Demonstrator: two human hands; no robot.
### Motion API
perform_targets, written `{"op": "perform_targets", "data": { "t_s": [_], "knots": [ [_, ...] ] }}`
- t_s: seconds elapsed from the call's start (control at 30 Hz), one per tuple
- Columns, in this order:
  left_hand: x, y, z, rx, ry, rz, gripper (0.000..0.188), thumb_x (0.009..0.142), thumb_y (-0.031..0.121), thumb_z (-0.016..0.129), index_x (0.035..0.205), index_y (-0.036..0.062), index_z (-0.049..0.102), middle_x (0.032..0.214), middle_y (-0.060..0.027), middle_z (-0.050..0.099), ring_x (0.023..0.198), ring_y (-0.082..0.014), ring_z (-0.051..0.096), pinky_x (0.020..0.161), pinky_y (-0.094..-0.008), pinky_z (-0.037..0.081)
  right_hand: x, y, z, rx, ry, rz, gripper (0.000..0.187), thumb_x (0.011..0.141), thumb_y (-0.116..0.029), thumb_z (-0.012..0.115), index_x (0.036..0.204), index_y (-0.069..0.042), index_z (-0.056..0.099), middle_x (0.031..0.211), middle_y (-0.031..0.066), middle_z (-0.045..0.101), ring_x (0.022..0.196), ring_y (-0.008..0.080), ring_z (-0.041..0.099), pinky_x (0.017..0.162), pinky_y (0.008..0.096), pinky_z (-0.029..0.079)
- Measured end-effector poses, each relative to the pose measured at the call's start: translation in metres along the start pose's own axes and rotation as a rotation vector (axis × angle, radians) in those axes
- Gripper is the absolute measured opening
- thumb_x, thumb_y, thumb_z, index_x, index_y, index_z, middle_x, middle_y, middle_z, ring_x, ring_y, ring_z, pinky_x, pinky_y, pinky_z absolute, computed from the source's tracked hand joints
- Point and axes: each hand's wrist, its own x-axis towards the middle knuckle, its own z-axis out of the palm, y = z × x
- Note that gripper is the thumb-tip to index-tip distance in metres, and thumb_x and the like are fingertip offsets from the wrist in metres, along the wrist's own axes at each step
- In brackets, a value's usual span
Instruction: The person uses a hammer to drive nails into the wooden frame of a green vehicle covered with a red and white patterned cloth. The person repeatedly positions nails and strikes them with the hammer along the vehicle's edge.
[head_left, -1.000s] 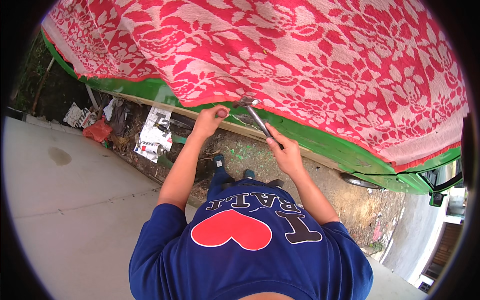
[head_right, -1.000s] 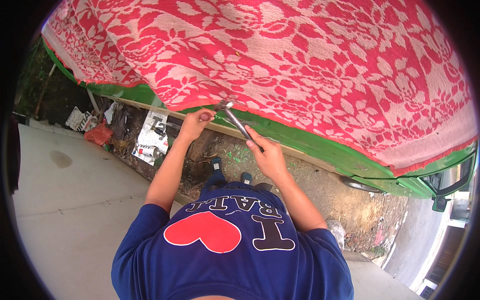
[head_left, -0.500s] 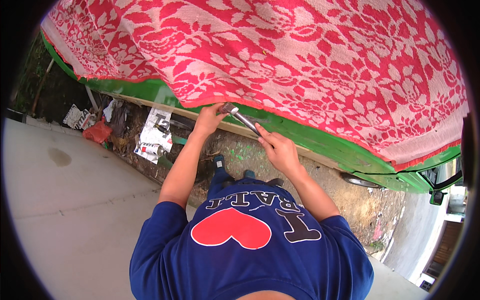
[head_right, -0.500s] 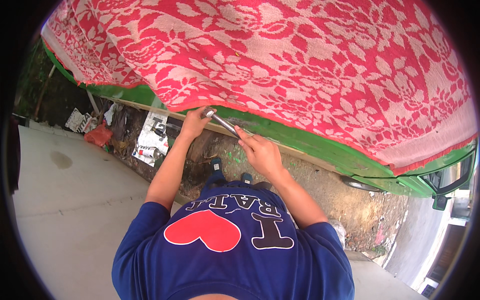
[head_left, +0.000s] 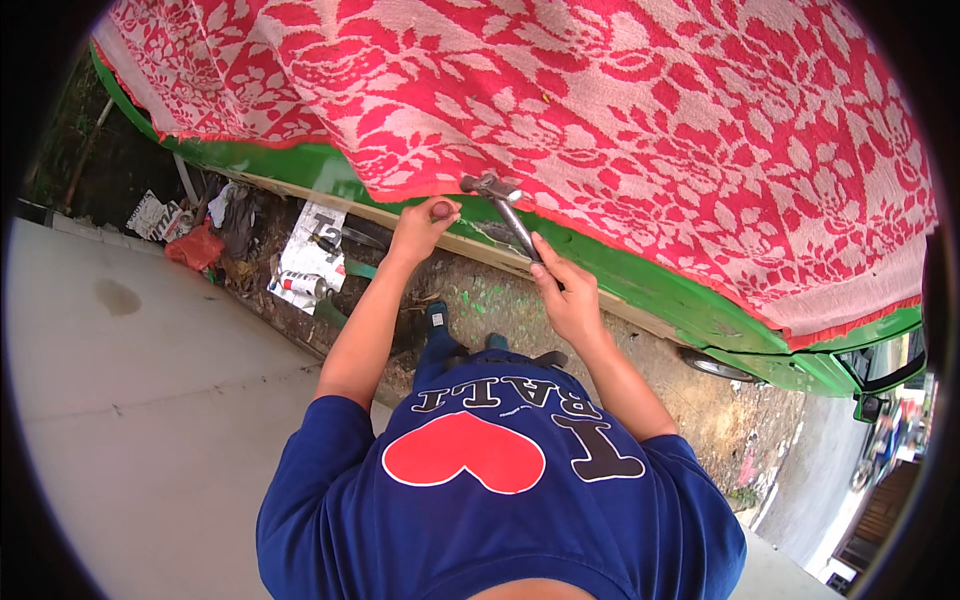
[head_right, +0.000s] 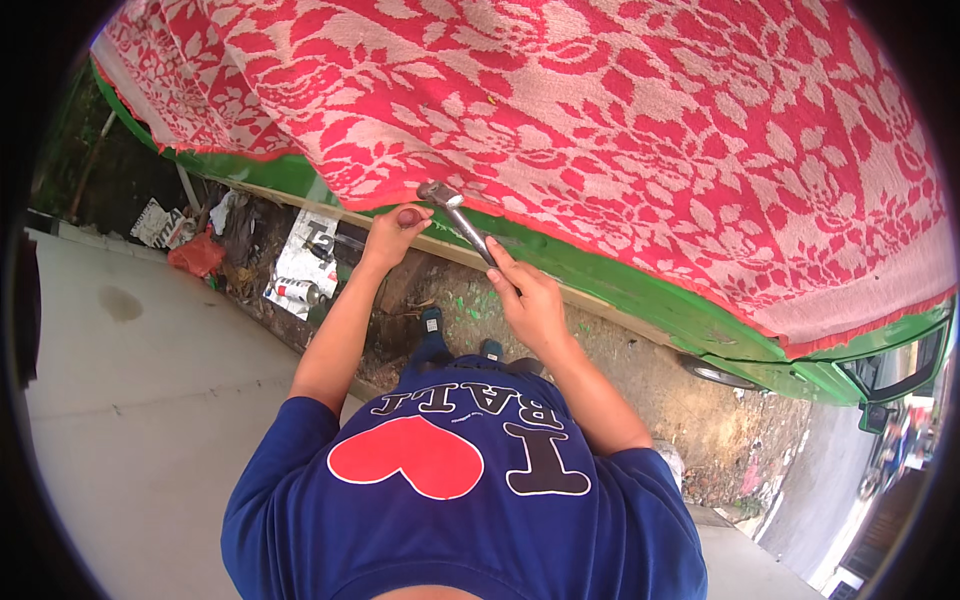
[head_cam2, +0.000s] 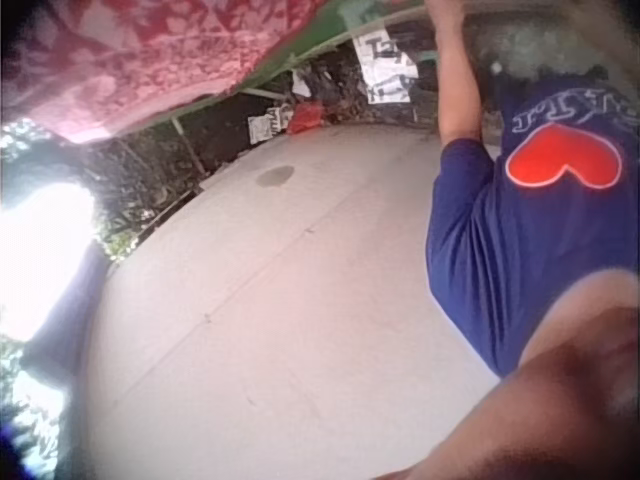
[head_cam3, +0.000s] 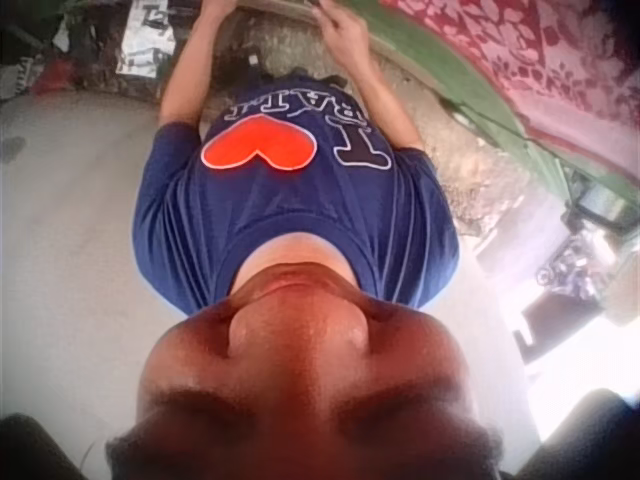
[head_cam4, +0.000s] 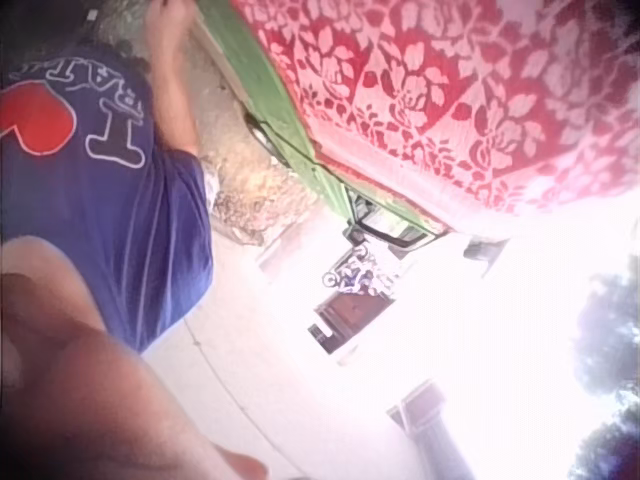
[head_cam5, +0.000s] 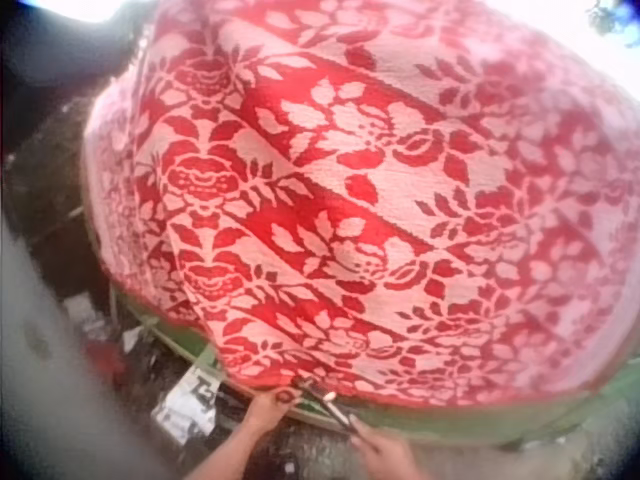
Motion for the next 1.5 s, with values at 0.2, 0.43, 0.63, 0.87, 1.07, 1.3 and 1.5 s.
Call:
{"op": "perform_targets", "data": {
  "t_s": [0.2,0.43,0.63,0.87,1.07,1.3,1.5],
  "knots": [
    [0.002,0.015,0.001,0.134,-0.027,-0.093,0.019,0.086,0.012,0.077,0.098,0.0001,0.068,0.092,-0.0111,0.075,0.084,-0.0171,0.071,0.078,-0.0319,0.053,0.007,0.001,0.006,-0.16,-0.065,0.026,0.043,0.096,-0.018,0.066,0.139,-0.024,0.061,0.074,0.0127,0.061,0.064,0.0228,0.057,0.066,0.0361,0.049],
    [0.004,0.012,0.004,0.167,-0.005,-0.018,0.021,0.088,0.014,0.074,0.104,0.0012,0.069,0.094,-0.0159,0.074,0.09,-0.0218,0.072,0.08,-0.0366,0.053,0.004,-0.002,0.008,-0.054,-0.023,-0.046,0.043,0.096,-0.017,0.066,0.139,-0.024,0.061,0.073,0.0124,0.06,0.062,0.0236,0.056,0.063,0.0361,0.048],
    [0.007,0.007,0.011,0.282,-0.08,-0.081,0.028,0.088,0.019,0.075,0.111,0.0047,0.07,0.101,-0.013,0.075,0.096,-0.0298,0.072,0.083,-0.0392,0.054,0.005,-0.002,0.008,-0.047,0.037,0.005,0.045,0.095,-0.013,0.067,0.139,-0.017,0.061,0.071,0.0108,0.058,0.06,0.0218,0.053,0.062,0.0344,0.047],
    [0.004,0.015,0.009,0.306,-0.11,-0.151,0.025,0.087,0.022,0.077,0.103,0.003,0.072,0.103,-0.0124,0.075,0.098,-0.0269,0.073,0.084,-0.036,0.055,0.01,0.002,0.007,-0.097,-0.041,-0.007,0.044,0.096,-0.014,0.067,0.139,-0.018,0.061,0.079,0.0133,0.065,0.064,0.0191,0.057,0.066,0.0318,0.049],
    [-0.004,-0.002,0.004,0.055,0.026,-0.046,0.021,0.089,0.018,0.075,0.097,-0.0005,0.069,0.101,-0.0137,0.075,0.095,-0.0246,0.073,0.083,-0.0344,0.055,0.006,-0.007,-0.004,0.122,-0.004,0.225,0.043,0.097,-0.013,0.066,0.139,-0.015,0.06,0.103,0.0168,0.073,0.071,0.011,0.057,0.071,0.0281,0.05],
    [-0.005,-0.003,-0.001,-0.063,0.15,-0.012,0.02,0.086,0.015,0.078,0.094,-0.0011,0.069,0.093,-0.0114,0.075,0.085,-0.0159,0.072,0.078,-0.0319,0.055,0.006,0.001,-0.002,0.199,-0.017,0.234,0.043,0.099,-0.012,0.063,0.142,-0.015,0.058,0.089,0.0019,0.061,0.069,0.0057,0.052,0.063,0.0244,0.048],
    [-0.007,-0.015,0.005,-0.14,0.206,-0.014,0.021,0.084,0.013,0.08,0.091,-0.0033,0.069,0.091,-0.01,0.075,0.083,-0.0128,0.07,0.078,-0.0303,0.054,0.001,0.008,0.0,0.214,-0.049,0.25,0.043,0.1,-0.011,0.061,0.143,-0.014,0.057,0.077,-0.0037,0.056,0.067,0.0049,0.051,0.058,0.0234,0.047]
  ]
}}
